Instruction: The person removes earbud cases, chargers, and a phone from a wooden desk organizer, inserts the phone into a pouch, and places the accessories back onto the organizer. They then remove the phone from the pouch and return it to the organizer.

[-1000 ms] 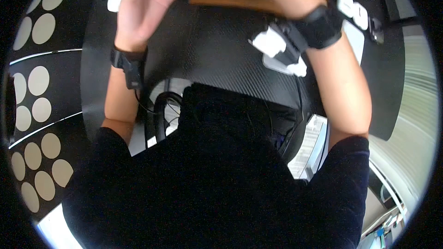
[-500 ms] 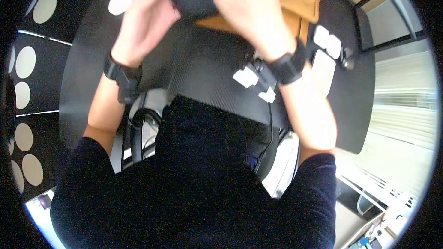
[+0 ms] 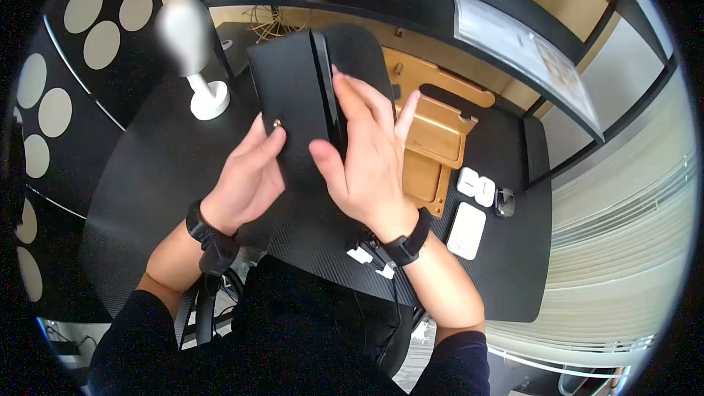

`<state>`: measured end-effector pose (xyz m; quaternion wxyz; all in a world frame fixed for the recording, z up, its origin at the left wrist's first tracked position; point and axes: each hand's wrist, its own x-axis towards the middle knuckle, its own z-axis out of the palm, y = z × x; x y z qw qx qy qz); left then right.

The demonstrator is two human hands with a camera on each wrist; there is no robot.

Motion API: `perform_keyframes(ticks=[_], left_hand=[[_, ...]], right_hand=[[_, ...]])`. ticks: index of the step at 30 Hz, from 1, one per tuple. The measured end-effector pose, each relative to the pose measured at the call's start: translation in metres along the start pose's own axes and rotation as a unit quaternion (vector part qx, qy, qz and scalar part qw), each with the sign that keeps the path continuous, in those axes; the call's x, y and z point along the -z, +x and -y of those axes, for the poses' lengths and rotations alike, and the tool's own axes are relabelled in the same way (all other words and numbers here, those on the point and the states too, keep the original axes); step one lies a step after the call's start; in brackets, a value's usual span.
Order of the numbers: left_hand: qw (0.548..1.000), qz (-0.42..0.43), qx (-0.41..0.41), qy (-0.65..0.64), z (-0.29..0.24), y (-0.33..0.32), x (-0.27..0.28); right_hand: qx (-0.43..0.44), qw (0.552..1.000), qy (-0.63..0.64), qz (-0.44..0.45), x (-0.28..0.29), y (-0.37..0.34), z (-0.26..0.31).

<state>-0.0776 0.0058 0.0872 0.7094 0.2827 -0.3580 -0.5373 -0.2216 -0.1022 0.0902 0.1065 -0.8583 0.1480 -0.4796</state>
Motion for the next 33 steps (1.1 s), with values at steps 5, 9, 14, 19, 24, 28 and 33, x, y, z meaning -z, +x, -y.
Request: perform_keyframes(ticks=[5,9,14,19,24,28,33], left_hand=[[1.000,-0.012,0.019,-0.006,-0.005,0.000,0.001],[1.000,-0.015,-0.004,0.012,-0.011,0.004,0.003],[1.000,-0.020,-0.009,-0.003,-0.021,0.003,0.006],[1.000,-0.008,-0.009,-0.006,-0.021,0.004,0.009],[1.000,-0.018,-0.003,0.007,-0.012,0.004,0.009],[0.999,-0.016,0.007,0.036,0.008,0.001,0.009],[0.997,-0.011,0.025,0.066,0.015,-0.005,0.008]], right_hand=[[0.049,0.994,-0.100,0.012,0.010,0.013,0.003],[0.029,0.994,-0.039,-0.102,0.023,0.020,-0.007],[-0.199,0.963,0.178,0.036,0.044,0.024,-0.013],[-0.164,0.978,0.125,-0.040,0.040,0.025,-0.022],[-0.196,0.912,0.349,-0.088,0.041,0.026,0.000],[-0.024,0.987,0.132,-0.092,0.022,0.014,0.011],[0.154,0.988,-0.014,-0.003,0.005,0.015,0.016]])
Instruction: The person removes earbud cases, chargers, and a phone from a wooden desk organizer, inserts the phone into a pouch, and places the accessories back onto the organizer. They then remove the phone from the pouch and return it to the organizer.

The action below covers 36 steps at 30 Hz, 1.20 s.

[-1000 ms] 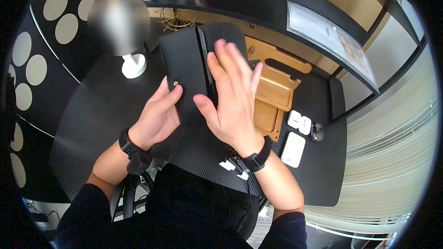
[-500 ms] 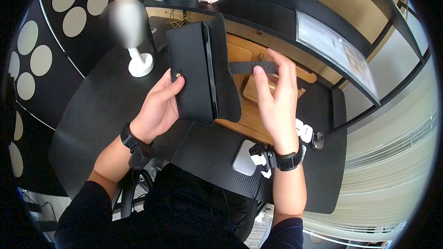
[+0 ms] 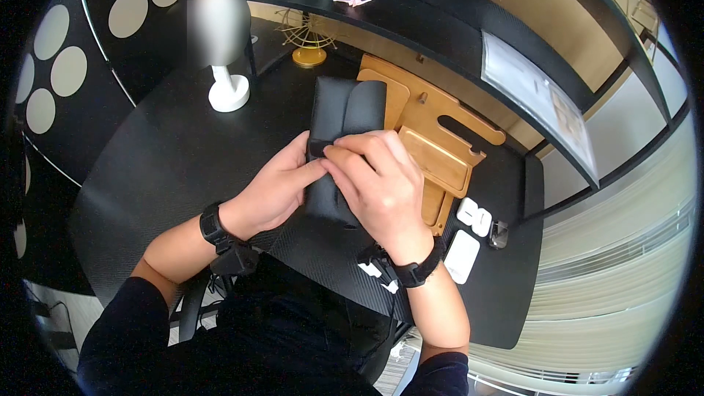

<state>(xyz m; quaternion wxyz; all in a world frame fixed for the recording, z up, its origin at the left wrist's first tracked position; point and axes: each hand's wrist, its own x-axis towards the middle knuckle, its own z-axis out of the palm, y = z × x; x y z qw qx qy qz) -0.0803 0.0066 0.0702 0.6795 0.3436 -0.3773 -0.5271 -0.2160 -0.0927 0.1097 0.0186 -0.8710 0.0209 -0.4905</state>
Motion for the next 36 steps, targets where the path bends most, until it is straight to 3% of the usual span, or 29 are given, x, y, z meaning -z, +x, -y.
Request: perform_keyframes(ticks=[6,12,17,21,22,27,34,36], left_hand=[[0.999,-0.004,0.022,-0.041,-0.010,-0.002,-0.001],[0.998,-0.006,0.021,-0.061,-0.019,0.000,0.004],[0.996,-0.046,0.001,-0.078,-0.018,0.005,0.006],[0.992,-0.105,-0.070,-0.008,-0.009,0.027,0.042],[0.987,-0.147,-0.063,0.008,-0.016,0.030,0.047],[0.977,-0.194,0.025,0.088,-0.011,0.049,0.115],[0.949,-0.201,0.058,0.235,0.021,0.058,0.161],[0.929,-0.177,0.059,0.321,0.021,0.056,0.163]], right_hand=[[0.042,0.998,-0.010,0.041,0.001,0.001,-0.005],[0.013,0.992,-0.070,0.105,0.003,0.005,0.008],[-0.026,0.994,0.016,0.100,0.005,0.004,0.003],[-0.024,0.999,0.002,0.034,0.014,0.003,-0.006],[-0.017,1.000,-0.021,0.012,0.017,0.003,-0.010],[-0.068,0.997,-0.026,-0.030,0.037,0.006,-0.022],[-0.075,0.995,-0.067,-0.009,0.047,0.004,-0.035],[-0.120,0.992,-0.040,-0.009,0.054,0.001,-0.035]])
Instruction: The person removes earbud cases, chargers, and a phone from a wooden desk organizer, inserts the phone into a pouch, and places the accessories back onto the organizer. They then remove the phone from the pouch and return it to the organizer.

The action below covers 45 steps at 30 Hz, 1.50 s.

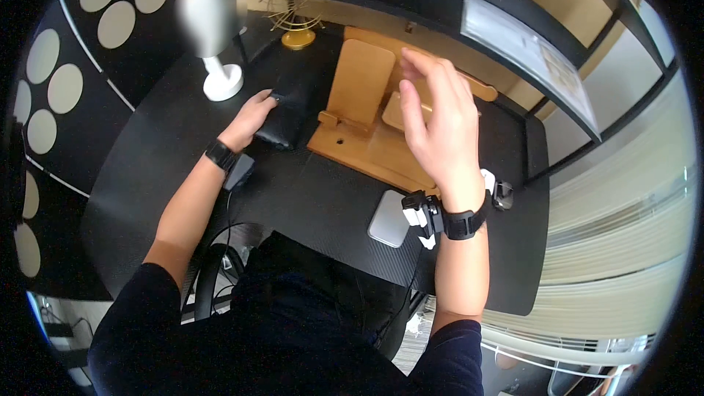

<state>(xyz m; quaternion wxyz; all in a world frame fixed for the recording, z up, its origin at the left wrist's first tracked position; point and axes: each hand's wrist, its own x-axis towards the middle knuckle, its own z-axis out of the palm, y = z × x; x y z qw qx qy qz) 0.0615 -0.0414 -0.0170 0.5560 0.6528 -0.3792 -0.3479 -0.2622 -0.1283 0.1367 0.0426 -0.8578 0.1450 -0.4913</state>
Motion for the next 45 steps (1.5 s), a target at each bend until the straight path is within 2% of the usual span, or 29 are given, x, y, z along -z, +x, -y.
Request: perform_keyframes(ticks=[1,2,4,5,6,8,12,14,15,17,18,20,21,22,23,27,32,35,38,45], left_hand=[[0.995,-0.069,-0.039,0.068,-0.008,-0.008,-0.007],[0.988,-0.039,-0.084,0.125,0.008,0.005,0.003],[0.963,-0.070,-0.125,0.226,0.047,0.031,0.018],[0.965,-0.060,-0.119,0.225,0.042,0.030,0.018],[0.967,-0.052,-0.112,0.221,0.031,0.023,0.017],[0.941,-0.056,-0.134,0.306,0.012,0.011,0.015],[0.924,-0.077,-0.154,0.341,0.005,0.002,0.009],[0.920,-0.084,-0.166,0.345,0.003,0.004,0.010],[0.923,-0.082,-0.173,0.333,0.007,0.008,0.012],[0.930,-0.080,-0.178,0.311,0.010,0.008,0.015],[0.930,-0.085,-0.237,0.268,0.026,0.019,0.022],[0.956,-0.073,-0.195,0.205,0.032,0.025,0.029],[0.978,-0.053,-0.111,0.166,0.018,0.013,0.028],[0.990,-0.054,-0.087,0.093,0.028,0.018,0.034],[0.992,-0.063,-0.070,0.084,0.024,0.016,0.033],[0.981,-0.057,-0.118,0.142,0.024,0.012,0.027],[0.979,-0.062,-0.112,0.156,0.025,0.014,0.027],[0.978,-0.054,-0.117,0.162,0.028,0.012,0.027],[0.975,-0.046,-0.124,0.181,0.027,0.012,0.026],[0.963,-0.061,-0.144,0.219,0.034,0.015,0.028]], right_hand=[[-0.022,1.000,0.011,0.000,0.003,-0.001,-0.001],[-0.024,0.999,0.027,-0.012,0.004,-0.006,-0.003],[-0.095,0.994,0.035,0.034,0.012,-0.027,-0.011],[-0.104,0.994,0.014,0.025,0.015,-0.040,-0.021],[-0.159,0.987,0.013,0.004,0.022,-0.056,-0.034],[-0.258,0.965,0.016,-0.038,0.043,-0.090,-0.068],[-0.407,0.882,0.120,-0.204,0.087,-0.157,-0.115],[-0.430,0.818,0.196,-0.326,0.099,-0.179,-0.136],[-0.421,0.822,0.217,-0.316,0.109,-0.186,-0.140],[-0.413,0.797,0.260,-0.355,0.116,-0.189,-0.150],[-0.423,0.785,0.269,-0.363,0.118,-0.191,-0.155],[-0.435,0.797,0.213,-0.362,0.112,-0.189,-0.152],[-0.456,0.797,0.189,-0.349,0.111,-0.192,-0.151],[-0.465,0.801,0.170,-0.338,0.110,-0.196,-0.156],[-0.468,0.793,0.175,-0.348,0.110,-0.198,-0.164],[-0.494,0.768,0.153,-0.377,0.119,-0.210,-0.178],[-0.540,0.739,0.113,-0.387,0.122,-0.226,-0.196],[-0.559,0.746,0.159,-0.326,0.127,-0.232,-0.201],[-0.560,0.755,0.154,-0.304,0.125,-0.231,-0.199],[-0.555,0.762,0.151,-0.298,0.113,-0.224,-0.192]])
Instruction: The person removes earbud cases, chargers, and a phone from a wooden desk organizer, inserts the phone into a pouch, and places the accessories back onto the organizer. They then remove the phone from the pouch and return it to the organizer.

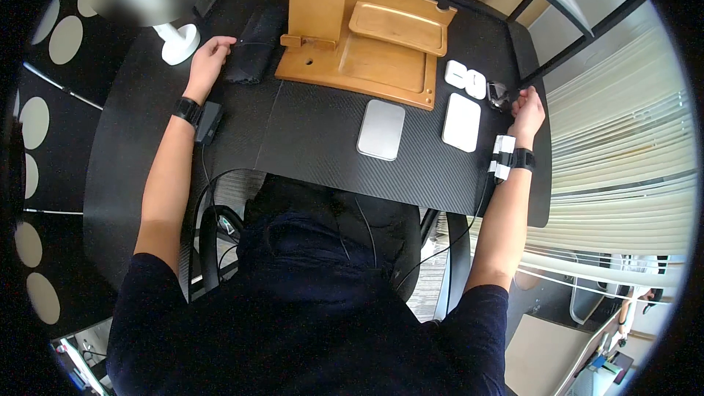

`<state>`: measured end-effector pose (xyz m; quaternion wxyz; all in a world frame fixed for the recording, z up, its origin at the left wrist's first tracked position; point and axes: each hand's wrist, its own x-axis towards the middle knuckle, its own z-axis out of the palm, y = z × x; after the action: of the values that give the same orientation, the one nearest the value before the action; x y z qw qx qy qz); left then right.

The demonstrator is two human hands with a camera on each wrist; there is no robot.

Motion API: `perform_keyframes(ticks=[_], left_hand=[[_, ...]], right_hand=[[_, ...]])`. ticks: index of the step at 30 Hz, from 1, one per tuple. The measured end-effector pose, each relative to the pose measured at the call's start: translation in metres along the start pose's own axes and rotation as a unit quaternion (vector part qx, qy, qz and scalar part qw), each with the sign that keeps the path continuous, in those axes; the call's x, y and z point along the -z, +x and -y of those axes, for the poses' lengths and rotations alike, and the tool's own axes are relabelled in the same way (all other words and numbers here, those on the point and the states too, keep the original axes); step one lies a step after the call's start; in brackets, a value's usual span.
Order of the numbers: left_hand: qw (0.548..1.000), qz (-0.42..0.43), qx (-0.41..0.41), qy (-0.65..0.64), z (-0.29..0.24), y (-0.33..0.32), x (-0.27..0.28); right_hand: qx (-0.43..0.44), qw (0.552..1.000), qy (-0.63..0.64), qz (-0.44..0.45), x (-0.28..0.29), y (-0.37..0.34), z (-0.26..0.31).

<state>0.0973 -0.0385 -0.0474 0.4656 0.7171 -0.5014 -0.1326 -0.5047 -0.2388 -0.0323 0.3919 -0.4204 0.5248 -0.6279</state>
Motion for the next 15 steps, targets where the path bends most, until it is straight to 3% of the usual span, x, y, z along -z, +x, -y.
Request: perform_keyframes(ticks=[15], left_hand=[[1.000,-0.001,0.007,-0.031,0.0067,0.0039,-0.0008]], right_hand=[[-0.007,1.000,0.013,0.014,-0.0007,-0.0032,0.0007]])
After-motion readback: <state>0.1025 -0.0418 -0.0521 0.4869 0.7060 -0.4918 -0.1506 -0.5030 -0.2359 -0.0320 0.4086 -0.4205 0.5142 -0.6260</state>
